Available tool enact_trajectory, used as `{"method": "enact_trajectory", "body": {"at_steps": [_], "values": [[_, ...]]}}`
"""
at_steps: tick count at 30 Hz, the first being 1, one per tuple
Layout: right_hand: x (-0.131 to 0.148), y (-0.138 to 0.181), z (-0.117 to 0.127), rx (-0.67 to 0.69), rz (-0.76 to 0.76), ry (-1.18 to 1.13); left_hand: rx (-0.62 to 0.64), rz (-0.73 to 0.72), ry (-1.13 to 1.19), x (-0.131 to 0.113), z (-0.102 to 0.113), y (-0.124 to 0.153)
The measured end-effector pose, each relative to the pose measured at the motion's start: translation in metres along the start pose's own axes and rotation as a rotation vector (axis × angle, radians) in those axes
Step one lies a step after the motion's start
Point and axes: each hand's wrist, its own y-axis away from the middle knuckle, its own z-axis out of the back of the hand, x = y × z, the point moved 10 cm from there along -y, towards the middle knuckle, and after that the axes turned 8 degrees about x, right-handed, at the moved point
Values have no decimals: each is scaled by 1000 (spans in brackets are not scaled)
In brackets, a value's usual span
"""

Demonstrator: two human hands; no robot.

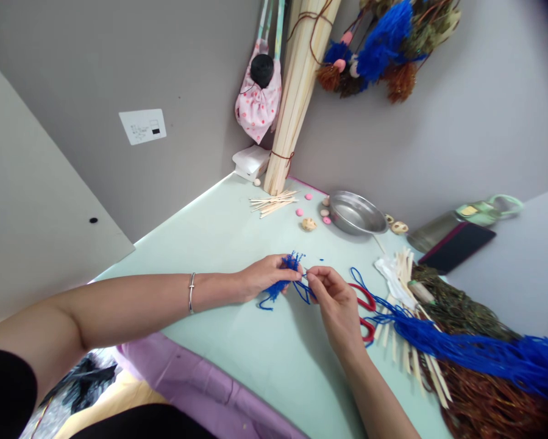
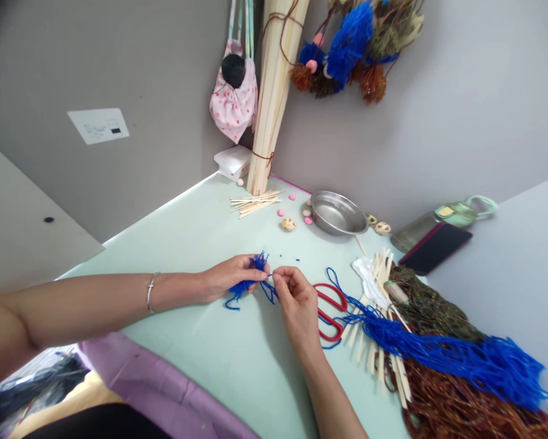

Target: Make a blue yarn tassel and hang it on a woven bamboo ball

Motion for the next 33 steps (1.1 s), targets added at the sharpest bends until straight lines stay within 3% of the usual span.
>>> {"method": "enact_trajectory", "body": {"at_steps": [5, 12, 21, 33], "values": [[-2, -3, -3, 24, 12, 18, -43, -19, 13, -4, 3, 0], [7, 2, 11, -67, 35, 181, -29, -28, 12, -3, 4, 0], [3, 0, -15, 165, -9, 249, 49, -25, -86, 1, -4, -2], [2, -1, -4, 54, -7, 147, -9, -18, -65, -4, 0, 2]]}}
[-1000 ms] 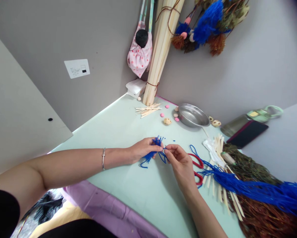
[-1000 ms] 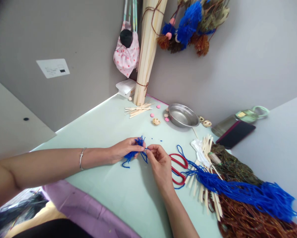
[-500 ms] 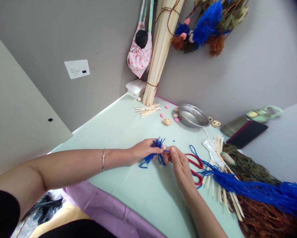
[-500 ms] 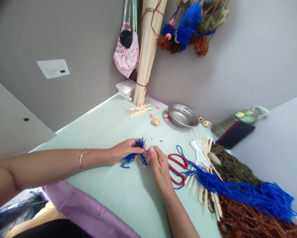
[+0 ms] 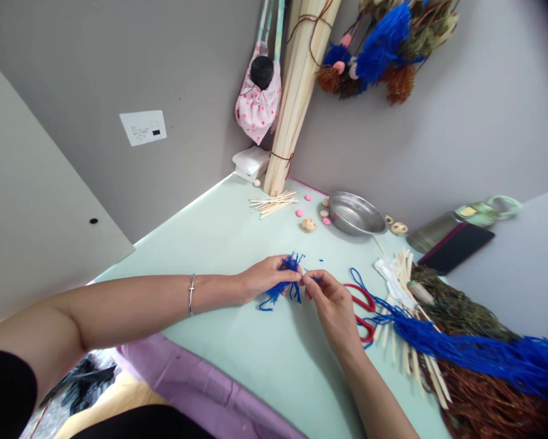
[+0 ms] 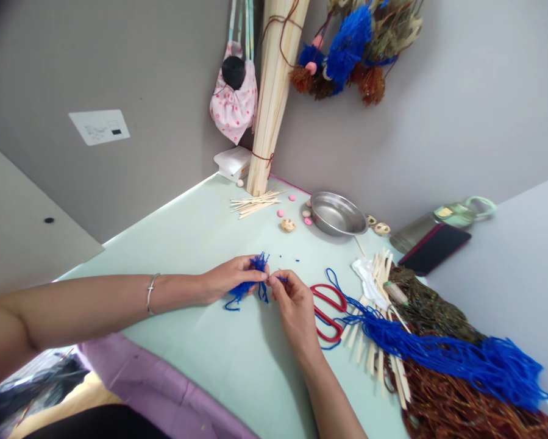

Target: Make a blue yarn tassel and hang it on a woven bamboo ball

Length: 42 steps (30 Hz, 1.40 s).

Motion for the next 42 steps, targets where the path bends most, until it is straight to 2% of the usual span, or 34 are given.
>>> {"method": "enact_trajectory", "body": {"at_steps": [11, 17, 20, 29, 42], "values": [[-5, 0, -3, 33, -23, -14, -26, 44, -123, 3, 4, -1], [-5, -1, -2, 25, -25, -16, -40, -31, -231, -5, 6, 0], [-5, 0, -3, 34, -30, -12, -47, -22, -259, -5, 7, 0], [-5, 0, -4, 37, -17, -29, -51, 22, -101, 2, 9, -2], [-6, 0, -3, 18, -41, -48, -39, 28, -70, 4, 9, -3]]}}
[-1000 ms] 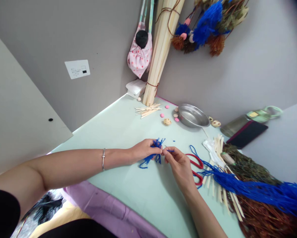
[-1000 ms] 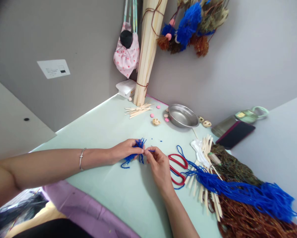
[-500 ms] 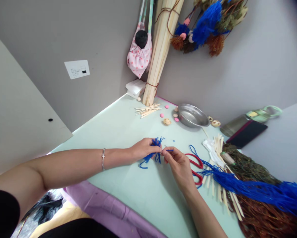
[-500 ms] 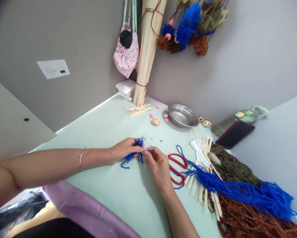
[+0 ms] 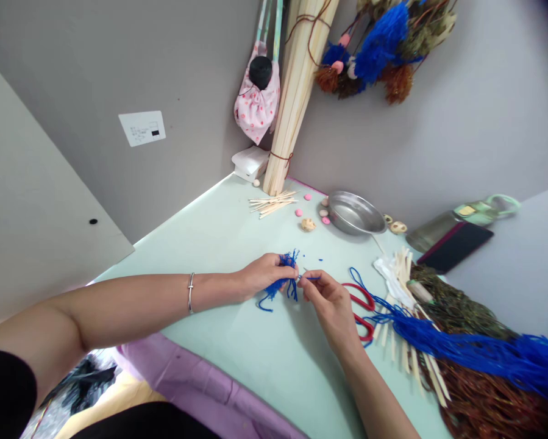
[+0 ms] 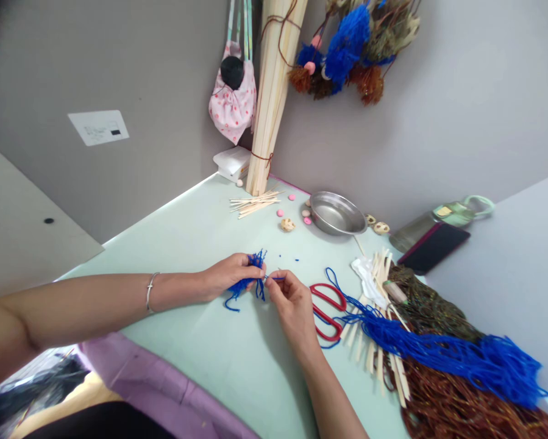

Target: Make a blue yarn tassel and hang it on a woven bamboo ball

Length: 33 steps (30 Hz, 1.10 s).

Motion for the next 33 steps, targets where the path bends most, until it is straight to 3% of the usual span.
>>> {"method": "enact_trajectory", "body": {"at_steps": [12, 24, 29, 33], "values": [[0, 1, -3, 21, -6, -51, 44, -27, 27, -5, -6, 2], [1, -1, -5, 31, 7, -64, 177, -28, 292, -5, -18, 1], [5, -1, -10, 79, 43, -58, 154, -125, 294, -15, -15, 1], [4, 0, -5, 32, 27, -28, 73, -97, 212, -10, -7, 1]]}}
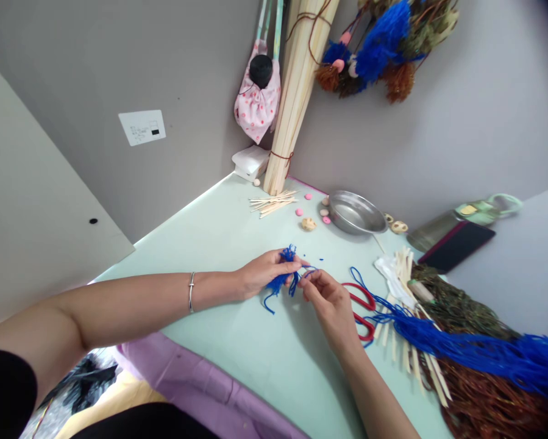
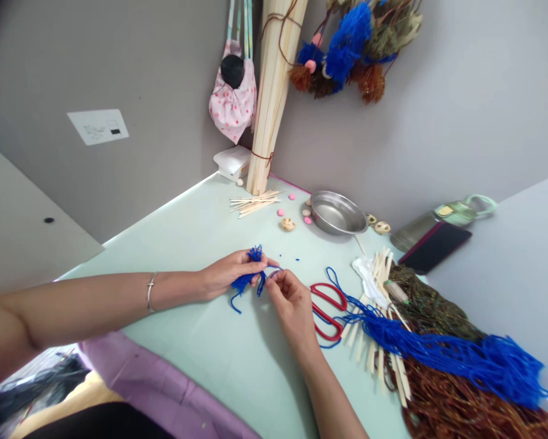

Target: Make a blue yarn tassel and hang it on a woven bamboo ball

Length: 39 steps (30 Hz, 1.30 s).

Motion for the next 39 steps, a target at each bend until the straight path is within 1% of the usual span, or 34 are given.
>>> {"method": "enact_trajectory", "body": {"at_steps": [3, 7, 22, 30, 34, 39], "values": [[2, 1, 6, -49, 1, 23, -8, 38, -92, 4, 1, 0], [4, 2, 6, -57, 9, 38, -1, 59, -170, 6, 0, 1], [-3, 1, 3, -21, -4, -3, -18, 85, -192, 7, 2, 0], [-2, 2, 2, -7, -10, 34, -15, 50, -263, 4, 3, 0], [-1, 2, -1, 17, 5, 54, -30, 67, -242, 7, 5, -1], [-1, 1, -4, 48, 14, 51, -57, 84, -137, 13, 9, -2]]}}
